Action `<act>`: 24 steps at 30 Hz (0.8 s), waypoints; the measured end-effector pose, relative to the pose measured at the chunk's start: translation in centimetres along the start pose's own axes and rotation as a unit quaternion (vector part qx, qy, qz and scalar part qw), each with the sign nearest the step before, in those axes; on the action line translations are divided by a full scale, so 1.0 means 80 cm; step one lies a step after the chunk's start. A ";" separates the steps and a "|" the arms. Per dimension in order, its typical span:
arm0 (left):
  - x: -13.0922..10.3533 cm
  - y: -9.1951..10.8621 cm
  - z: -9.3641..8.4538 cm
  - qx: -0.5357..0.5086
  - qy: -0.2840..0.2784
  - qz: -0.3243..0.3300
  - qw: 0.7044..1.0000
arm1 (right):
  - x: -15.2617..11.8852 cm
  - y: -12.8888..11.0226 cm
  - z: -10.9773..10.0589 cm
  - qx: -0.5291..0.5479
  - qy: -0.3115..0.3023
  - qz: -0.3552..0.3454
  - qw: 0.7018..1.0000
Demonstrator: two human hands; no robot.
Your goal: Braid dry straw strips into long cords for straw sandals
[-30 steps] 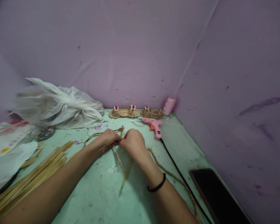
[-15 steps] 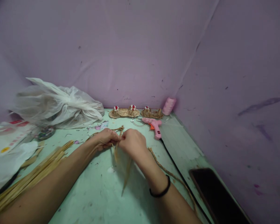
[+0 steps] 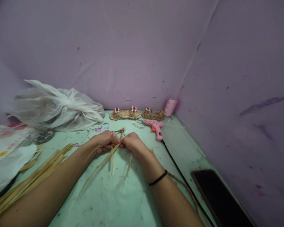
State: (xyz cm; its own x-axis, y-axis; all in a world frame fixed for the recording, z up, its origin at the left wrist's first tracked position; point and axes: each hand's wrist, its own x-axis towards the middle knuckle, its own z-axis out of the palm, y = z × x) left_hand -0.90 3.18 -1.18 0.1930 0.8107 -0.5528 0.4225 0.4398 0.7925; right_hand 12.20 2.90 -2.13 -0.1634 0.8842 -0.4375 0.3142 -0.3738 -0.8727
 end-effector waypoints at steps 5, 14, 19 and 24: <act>-0.015 0.011 -0.009 0.102 0.053 0.038 0.993 | -0.002 0.004 -0.001 0.022 -0.003 -0.013 1.000; -0.027 0.019 -0.024 0.135 0.043 0.035 0.989 | -0.006 0.002 0.001 0.055 -0.005 -0.017 0.998; -0.029 0.020 -0.023 0.109 0.016 0.036 0.993 | -0.007 0.000 0.001 0.059 -0.001 -0.018 0.998; -0.029 0.014 0.020 0.247 0.092 0.092 0.960 | -0.004 0.004 0.002 0.096 -0.002 -0.019 0.995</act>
State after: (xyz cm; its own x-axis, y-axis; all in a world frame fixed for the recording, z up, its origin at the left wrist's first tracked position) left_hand 0.53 1.16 0.57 0.1638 0.9317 -0.3243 0.7734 0.0827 0.6285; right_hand 12.21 2.45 -2.33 -0.1763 0.8977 -0.4038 0.1239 -0.3867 -0.9138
